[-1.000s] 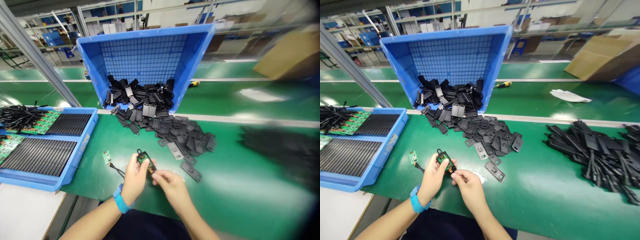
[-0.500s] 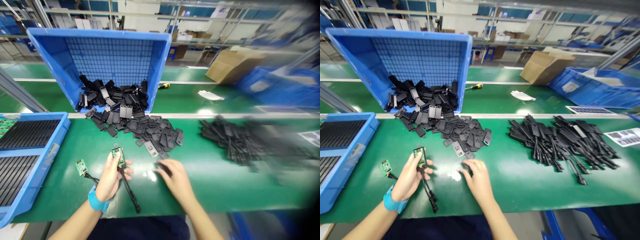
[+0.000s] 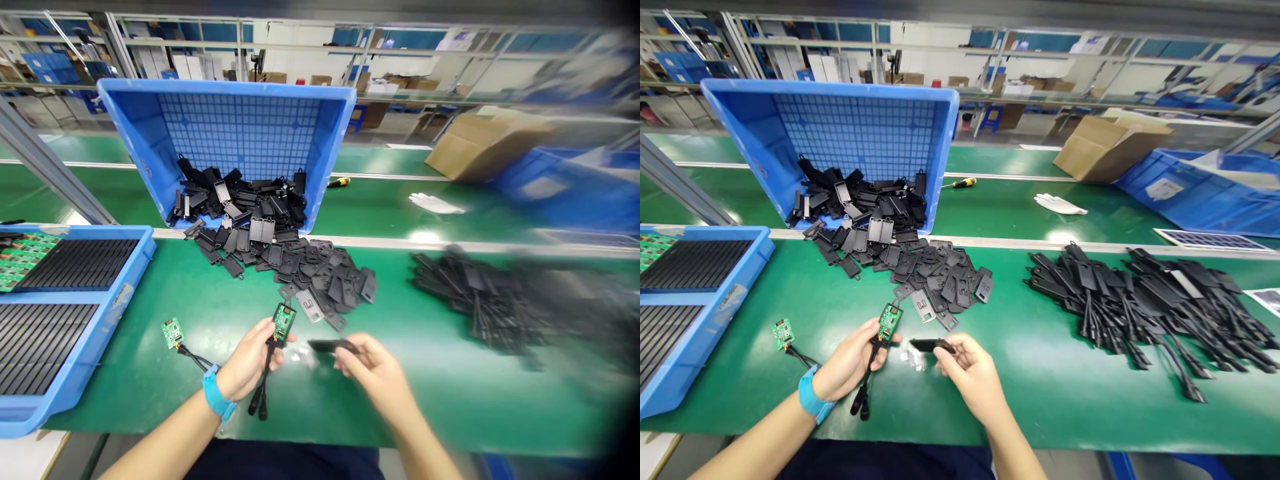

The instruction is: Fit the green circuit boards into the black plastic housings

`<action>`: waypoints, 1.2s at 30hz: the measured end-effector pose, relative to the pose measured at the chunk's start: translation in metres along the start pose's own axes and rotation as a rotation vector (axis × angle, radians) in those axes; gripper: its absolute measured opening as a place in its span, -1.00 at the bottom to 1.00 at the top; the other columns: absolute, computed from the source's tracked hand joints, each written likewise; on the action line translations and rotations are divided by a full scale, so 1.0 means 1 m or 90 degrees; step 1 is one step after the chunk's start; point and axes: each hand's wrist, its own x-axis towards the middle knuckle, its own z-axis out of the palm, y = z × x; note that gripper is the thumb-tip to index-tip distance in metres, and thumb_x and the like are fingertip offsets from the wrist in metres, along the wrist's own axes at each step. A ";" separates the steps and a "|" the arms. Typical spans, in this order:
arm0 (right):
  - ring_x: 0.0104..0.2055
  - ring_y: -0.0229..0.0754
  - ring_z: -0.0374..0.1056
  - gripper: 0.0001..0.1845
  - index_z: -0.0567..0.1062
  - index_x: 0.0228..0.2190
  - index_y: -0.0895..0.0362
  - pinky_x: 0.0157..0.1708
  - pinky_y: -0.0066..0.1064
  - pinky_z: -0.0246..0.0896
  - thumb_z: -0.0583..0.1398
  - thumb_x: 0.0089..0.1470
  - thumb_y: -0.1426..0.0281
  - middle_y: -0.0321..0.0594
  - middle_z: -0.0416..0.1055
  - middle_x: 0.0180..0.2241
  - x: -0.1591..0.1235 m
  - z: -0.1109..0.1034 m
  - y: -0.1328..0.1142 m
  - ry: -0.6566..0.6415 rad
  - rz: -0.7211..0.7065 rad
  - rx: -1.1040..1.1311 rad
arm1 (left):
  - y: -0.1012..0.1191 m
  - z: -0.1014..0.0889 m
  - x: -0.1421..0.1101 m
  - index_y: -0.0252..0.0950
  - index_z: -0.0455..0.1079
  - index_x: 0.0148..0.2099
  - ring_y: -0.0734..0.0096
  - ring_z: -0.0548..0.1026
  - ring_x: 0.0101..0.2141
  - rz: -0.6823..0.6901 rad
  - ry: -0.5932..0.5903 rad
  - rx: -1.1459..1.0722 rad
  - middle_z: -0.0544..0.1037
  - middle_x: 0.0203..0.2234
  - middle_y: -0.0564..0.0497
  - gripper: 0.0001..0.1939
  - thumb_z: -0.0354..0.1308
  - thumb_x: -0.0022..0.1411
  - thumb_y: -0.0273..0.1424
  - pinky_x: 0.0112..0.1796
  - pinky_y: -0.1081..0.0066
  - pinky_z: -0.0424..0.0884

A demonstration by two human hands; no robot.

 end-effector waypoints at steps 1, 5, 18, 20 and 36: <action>-0.53 -0.27 0.29 -0.79 0.34 -0.49 0.14 -0.51 -0.45 0.22 0.22 -0.07 0.27 -0.28 0.33 -0.57 0.003 0.006 -0.004 -0.018 -0.003 0.042 | 0.001 0.001 -0.001 -0.34 0.14 -0.07 0.64 0.28 -0.60 0.005 -0.001 0.015 0.43 -0.31 -0.08 -0.70 -0.08 0.21 -0.26 -0.59 0.55 0.07; -0.46 -0.25 0.31 -0.81 0.41 -0.48 0.17 -0.44 -0.39 0.23 0.25 -0.12 0.31 -0.24 0.36 -0.46 0.012 0.029 -0.014 -0.086 0.026 0.179 | 0.001 0.004 -0.006 -0.34 0.17 -0.02 0.64 0.26 -0.59 0.036 0.004 0.085 0.40 -0.33 -0.04 -0.63 -0.08 0.21 -0.21 -0.59 0.55 0.08; -0.66 -0.32 0.25 -0.47 0.14 -0.33 0.06 -0.65 -0.50 0.14 0.34 -0.29 0.39 -0.51 0.29 -0.64 0.027 0.043 -0.040 -0.047 0.100 0.141 | 0.004 0.012 -0.022 -0.24 0.11 0.12 0.47 0.31 -0.37 0.113 0.001 0.425 0.37 -0.25 -0.04 -0.52 -0.13 0.21 -0.15 -0.36 0.47 0.29; -0.68 -0.32 0.23 -0.46 0.14 -0.34 0.06 -0.67 -0.50 0.13 0.35 -0.31 0.37 -0.52 0.29 -0.65 0.027 0.043 -0.040 -0.030 0.108 0.152 | 0.004 0.012 -0.024 -0.24 0.11 0.13 0.49 0.29 -0.45 0.153 0.010 0.515 0.38 -0.40 0.01 -0.52 -0.13 0.22 -0.17 -0.40 0.48 0.27; -0.54 -0.29 0.22 -0.64 0.44 -0.36 0.14 -0.57 -0.49 0.12 0.20 -0.09 0.11 -0.31 0.33 -0.55 -0.002 0.061 -0.012 0.028 0.079 0.325 | -0.025 0.029 -0.010 -0.34 -0.12 0.23 0.46 0.35 -0.68 0.150 0.009 0.566 0.33 -0.75 0.14 -0.42 -0.26 0.25 -0.16 -0.56 0.51 0.30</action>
